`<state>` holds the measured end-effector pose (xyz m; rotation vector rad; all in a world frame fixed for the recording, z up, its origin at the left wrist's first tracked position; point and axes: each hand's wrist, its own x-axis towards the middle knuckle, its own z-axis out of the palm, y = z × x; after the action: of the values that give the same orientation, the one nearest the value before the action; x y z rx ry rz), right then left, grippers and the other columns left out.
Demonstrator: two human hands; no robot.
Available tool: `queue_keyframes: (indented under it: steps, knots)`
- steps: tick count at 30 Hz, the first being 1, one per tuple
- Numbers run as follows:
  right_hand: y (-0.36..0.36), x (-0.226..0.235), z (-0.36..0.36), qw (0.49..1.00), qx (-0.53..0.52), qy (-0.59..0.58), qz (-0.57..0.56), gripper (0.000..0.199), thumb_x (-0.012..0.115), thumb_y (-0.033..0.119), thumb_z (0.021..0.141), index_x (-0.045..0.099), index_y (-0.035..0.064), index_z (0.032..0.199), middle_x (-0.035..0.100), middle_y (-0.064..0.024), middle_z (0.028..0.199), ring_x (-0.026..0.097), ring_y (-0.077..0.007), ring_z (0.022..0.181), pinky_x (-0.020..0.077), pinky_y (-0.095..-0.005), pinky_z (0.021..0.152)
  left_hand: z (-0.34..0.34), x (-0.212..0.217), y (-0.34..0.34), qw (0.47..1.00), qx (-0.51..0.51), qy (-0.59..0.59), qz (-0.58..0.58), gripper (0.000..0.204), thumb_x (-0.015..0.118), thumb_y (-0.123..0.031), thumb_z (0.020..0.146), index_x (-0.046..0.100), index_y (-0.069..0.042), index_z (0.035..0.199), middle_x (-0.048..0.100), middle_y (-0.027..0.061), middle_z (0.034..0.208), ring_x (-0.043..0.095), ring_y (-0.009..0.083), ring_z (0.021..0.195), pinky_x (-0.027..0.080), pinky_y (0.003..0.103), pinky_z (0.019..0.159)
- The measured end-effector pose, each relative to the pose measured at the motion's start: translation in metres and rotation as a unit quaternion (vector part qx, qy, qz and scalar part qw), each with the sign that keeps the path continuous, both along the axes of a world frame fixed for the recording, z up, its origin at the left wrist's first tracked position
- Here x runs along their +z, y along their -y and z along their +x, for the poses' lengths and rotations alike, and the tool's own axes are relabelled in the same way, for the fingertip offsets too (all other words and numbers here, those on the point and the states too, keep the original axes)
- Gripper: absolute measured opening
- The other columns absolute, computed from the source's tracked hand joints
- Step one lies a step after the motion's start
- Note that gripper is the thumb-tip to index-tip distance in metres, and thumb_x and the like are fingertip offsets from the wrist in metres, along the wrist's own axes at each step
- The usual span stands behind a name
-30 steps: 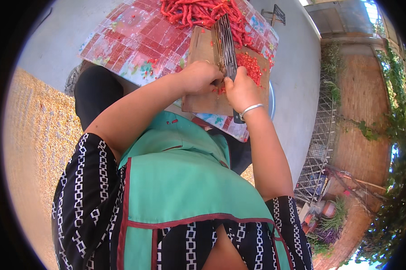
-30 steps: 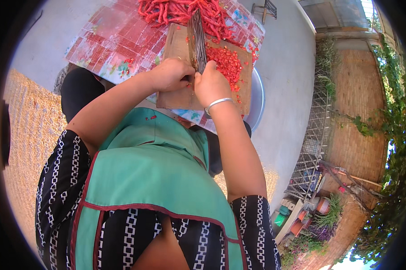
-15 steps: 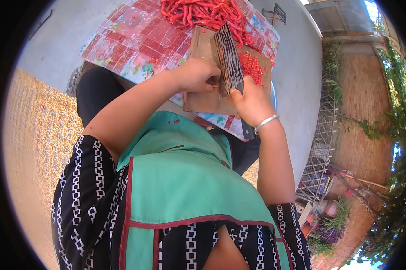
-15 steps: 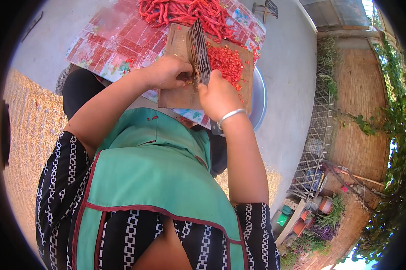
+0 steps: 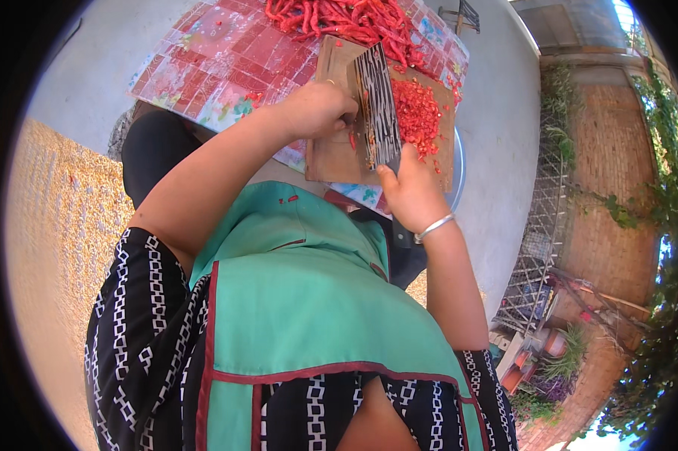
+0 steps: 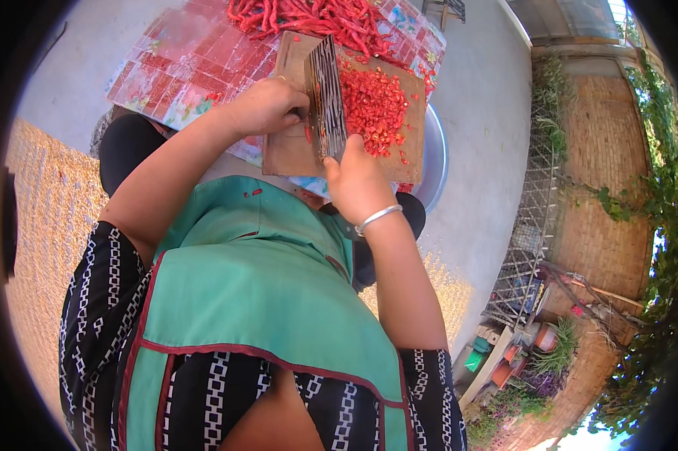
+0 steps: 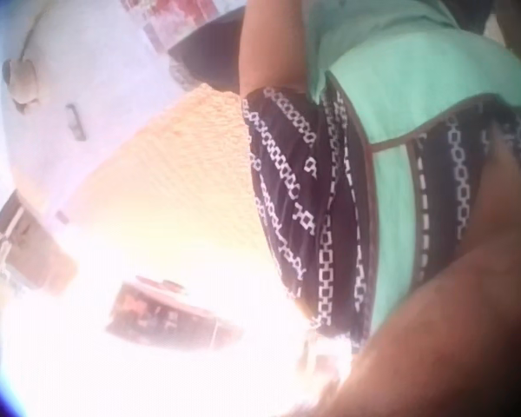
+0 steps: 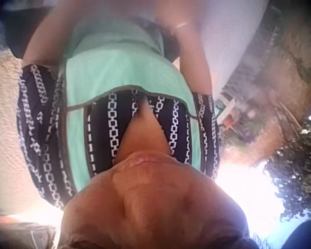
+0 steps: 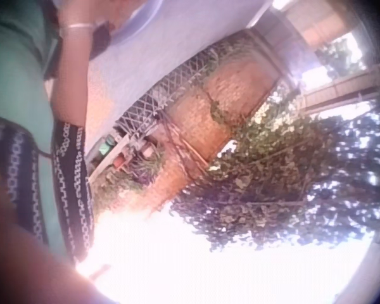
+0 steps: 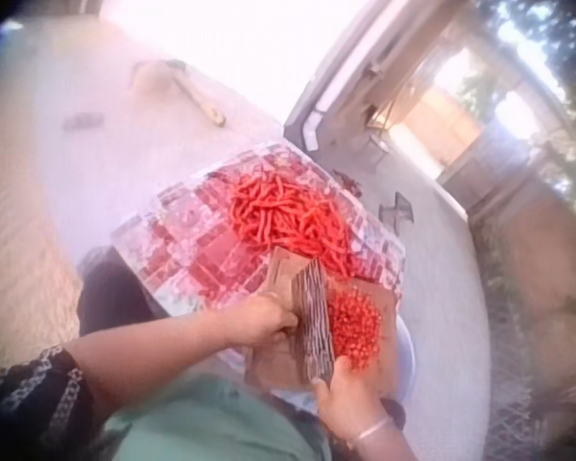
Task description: The person chops red peppers on a wooden board using a knife. They pick up handfuls of the peppers from a table and place them onto the board before cutting them into small pieces and moving the pieces into a bowl.
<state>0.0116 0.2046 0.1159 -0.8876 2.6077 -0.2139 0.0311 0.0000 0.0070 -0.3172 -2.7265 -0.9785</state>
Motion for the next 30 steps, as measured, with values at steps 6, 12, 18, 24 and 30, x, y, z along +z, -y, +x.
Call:
queue_keyframes:
  steps: [6, 12, 18, 24, 30]
  knots:
    - [0.035, 0.001, -0.025, 0.999, 0.006, -0.048, -0.007, 0.033, 0.055, 0.022, 0.089, 0.042, -0.0059, 0.099, 0.062, -0.0291, 0.078, 0.061, -0.0454, 0.078, 0.0483, -0.0524, 0.071, -0.004, 0.01, -0.006, 1.0, -0.006, 0.02, -0.013, 0.013, 0.067, -0.011, 0.071, 0.065, -0.008, 0.083, 0.062, 0.0112, 0.086, 0.061, 0.0318, 0.085, 0.049, 0.043, 0.075]
    - [0.003, -0.016, 0.004, 0.997, -0.056, 0.033, -0.032, 0.032, 0.055, 0.022, 0.089, 0.043, -0.006, 0.097, 0.061, -0.0305, 0.082, 0.061, -0.0456, 0.08, 0.0476, -0.0523, 0.073, 0.001, 0.002, 0.001, 0.999, 0.0, 0.032, -0.024, 0.016, 0.068, -0.014, 0.071, 0.065, -0.008, 0.086, 0.062, 0.0115, 0.087, 0.062, 0.0318, 0.085, 0.049, 0.043, 0.074]
    - [0.042, 0.01, -0.033, 0.999, -0.029, 0.028, -0.028, 0.032, 0.054, 0.021, 0.089, 0.044, -0.0077, 0.096, 0.062, -0.0302, 0.083, 0.061, -0.0454, 0.081, 0.049, -0.0505, 0.074, -0.002, 0.016, 0.002, 0.998, -0.003, 0.057, -0.034, 0.017, 0.068, -0.015, 0.072, 0.065, -0.008, 0.087, 0.063, 0.0109, 0.086, 0.062, 0.0316, 0.084, 0.05, 0.043, 0.073]
    - [0.012, -0.023, 0.012, 0.996, -0.009, -0.074, -0.049, 0.031, 0.055, 0.022, 0.088, 0.041, -0.0049, 0.096, 0.061, -0.0278, 0.075, 0.061, -0.0449, 0.074, 0.0482, -0.0523, 0.068, 0.003, 0.005, 0.0, 0.999, 0.008, 0.027, -0.042, 0.014, 0.066, -0.014, 0.073, 0.063, -0.007, 0.086, 0.064, 0.0112, 0.084, 0.062, 0.0324, 0.084, 0.05, 0.043, 0.073]
    - [-0.001, -0.029, -0.013, 0.991, -0.042, 0.025, -0.128, 0.029, 0.058, 0.021, 0.088, 0.042, -0.0019, 0.097, 0.06, -0.0252, 0.073, 0.062, -0.0371, 0.058, 0.0475, -0.0458, 0.057, 0.01, 0.016, -0.006, 0.993, 0.112, 0.03, -0.015, 0.028, 0.063, -0.013, 0.076, 0.058, -0.004, 0.102, 0.061, 0.0164, 0.095, 0.061, 0.0351, 0.089, 0.049, 0.044, 0.076]
